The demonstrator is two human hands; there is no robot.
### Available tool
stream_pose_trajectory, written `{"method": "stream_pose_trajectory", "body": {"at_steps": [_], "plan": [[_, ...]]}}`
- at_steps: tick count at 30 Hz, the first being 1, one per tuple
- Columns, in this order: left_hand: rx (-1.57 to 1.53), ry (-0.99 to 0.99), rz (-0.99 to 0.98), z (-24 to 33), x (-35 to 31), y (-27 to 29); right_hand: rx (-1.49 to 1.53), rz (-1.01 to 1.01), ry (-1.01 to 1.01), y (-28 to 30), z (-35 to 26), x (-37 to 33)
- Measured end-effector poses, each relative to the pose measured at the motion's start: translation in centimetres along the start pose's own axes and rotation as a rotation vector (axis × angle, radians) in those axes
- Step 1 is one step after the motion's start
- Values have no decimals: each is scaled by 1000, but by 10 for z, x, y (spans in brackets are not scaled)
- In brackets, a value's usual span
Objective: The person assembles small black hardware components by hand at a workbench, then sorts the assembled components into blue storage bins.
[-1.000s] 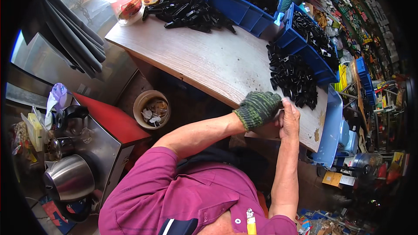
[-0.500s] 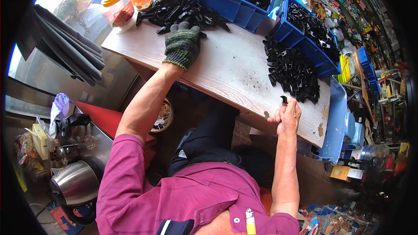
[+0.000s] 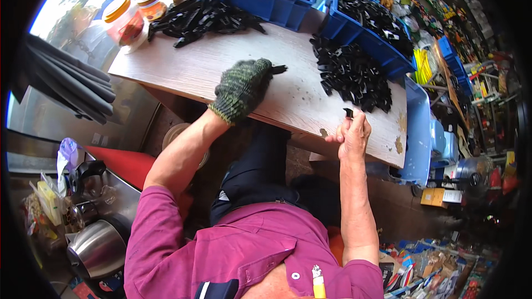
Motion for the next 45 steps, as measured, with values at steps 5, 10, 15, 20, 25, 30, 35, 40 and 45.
{"method": "stream_pose_trajectory", "body": {"at_steps": [5,10,15,20,25,30,35,40,45], "plan": [[-729,139,-188,77,-10,-23,113,-3,-37,-13,4,-7],[-722,122,-260,106,-16,-61,68,74,-34,-7,3,-9],[-735,101,-255,104,-16,-79,56,43,6,-12,3,-11],[-658,49,-199,127,-16,-79,-273,101,406,-3,-8,-7],[-876,283,-108,127,-20,-85,-174,145,299,11,-1,-11],[-834,228,-210,103,-18,-88,-23,122,189,-5,-3,-15],[-693,190,-342,113,-13,-84,-26,86,177,2,6,-7],[-526,7,48,139,-21,-81,-204,137,415,6,-8,-12],[-329,-96,70,151,-23,-76,-201,132,413,12,-9,-13]]}}
Point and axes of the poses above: each hand's wrist, its own x-axis towards the middle knuckle, its own y-axis out of the back of the hand, z = x × y, the point moved 9 cm from there along x, towards the middle knuckle
